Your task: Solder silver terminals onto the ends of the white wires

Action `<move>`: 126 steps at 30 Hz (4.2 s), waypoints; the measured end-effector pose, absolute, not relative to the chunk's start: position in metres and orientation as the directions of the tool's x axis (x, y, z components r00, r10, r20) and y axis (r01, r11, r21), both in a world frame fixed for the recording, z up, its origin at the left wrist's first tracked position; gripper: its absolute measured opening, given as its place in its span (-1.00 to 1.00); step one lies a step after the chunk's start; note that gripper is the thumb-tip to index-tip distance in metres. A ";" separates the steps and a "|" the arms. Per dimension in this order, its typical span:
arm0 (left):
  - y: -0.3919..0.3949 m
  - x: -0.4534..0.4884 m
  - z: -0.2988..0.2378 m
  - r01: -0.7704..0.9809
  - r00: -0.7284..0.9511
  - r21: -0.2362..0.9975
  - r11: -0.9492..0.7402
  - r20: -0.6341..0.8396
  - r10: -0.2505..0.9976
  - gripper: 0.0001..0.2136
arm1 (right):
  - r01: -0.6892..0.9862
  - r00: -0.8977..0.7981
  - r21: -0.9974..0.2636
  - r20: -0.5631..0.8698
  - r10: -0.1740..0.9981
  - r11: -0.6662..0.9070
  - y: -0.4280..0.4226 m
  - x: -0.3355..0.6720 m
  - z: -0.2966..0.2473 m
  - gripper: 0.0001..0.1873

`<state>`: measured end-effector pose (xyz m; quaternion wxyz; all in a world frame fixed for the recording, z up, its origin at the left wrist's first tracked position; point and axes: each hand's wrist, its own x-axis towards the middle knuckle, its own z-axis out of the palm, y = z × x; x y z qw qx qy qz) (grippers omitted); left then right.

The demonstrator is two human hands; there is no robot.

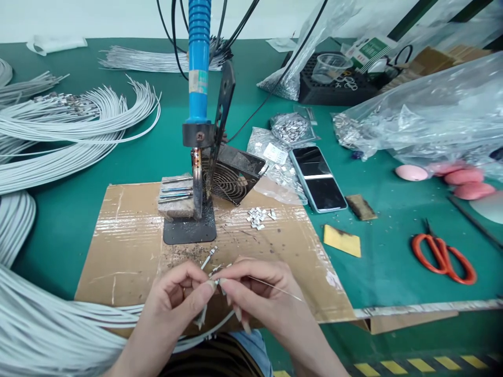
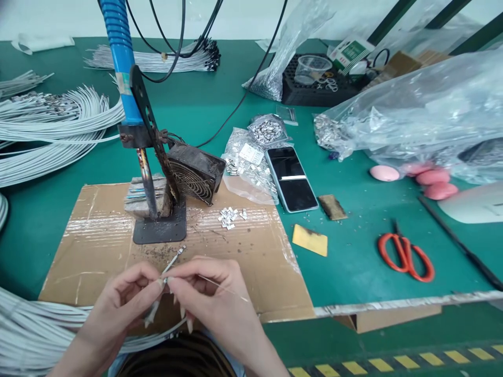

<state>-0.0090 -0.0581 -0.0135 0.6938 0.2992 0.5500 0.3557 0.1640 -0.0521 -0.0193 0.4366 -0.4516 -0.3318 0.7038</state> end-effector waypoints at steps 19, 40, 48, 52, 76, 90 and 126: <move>-0.059 -0.006 -0.017 0.127 0.088 0.932 0.339 -0.351 0.932 -0.72 | -0.173 -0.168 -0.930 -0.295 0.941 -0.323 -0.054 0.173 -0.012 -0.86; -0.059 0.005 -0.001 -0.185 0.078 0.813 0.552 -0.548 0.833 -0.51 | 0.063 0.355 -0.997 0.060 0.933 0.041 -0.070 0.122 -0.024 -0.85; -0.055 0.013 0.003 -0.277 -0.017 0.839 0.467 -0.491 0.871 -0.65 | 0.084 0.337 -0.982 0.187 0.923 0.168 -0.062 0.123 -0.032 -0.76; -0.054 0.020 0.007 -0.297 -0.107 0.854 0.428 -0.475 0.873 -0.66 | 0.087 0.306 -0.976 0.216 0.927 0.199 -0.058 0.125 -0.028 -0.72; -0.051 0.014 0.002 0.126 -0.228 0.939 0.320 -0.286 0.931 -0.90 | 0.229 -0.072 -0.966 0.106 0.992 0.119 -0.041 0.162 0.003 -0.75; -0.044 0.005 -0.003 -0.038 -0.208 0.933 0.359 -0.359 0.910 -0.88 | -0.067 0.124 -0.978 -0.206 0.971 -0.199 -0.039 0.162 -0.010 -0.91; -0.037 0.000 0.011 -0.252 -0.095 0.815 0.521 -0.557 0.825 -0.69 | 0.210 -0.166 -0.921 0.298 0.940 0.329 -0.032 0.165 -0.012 -0.70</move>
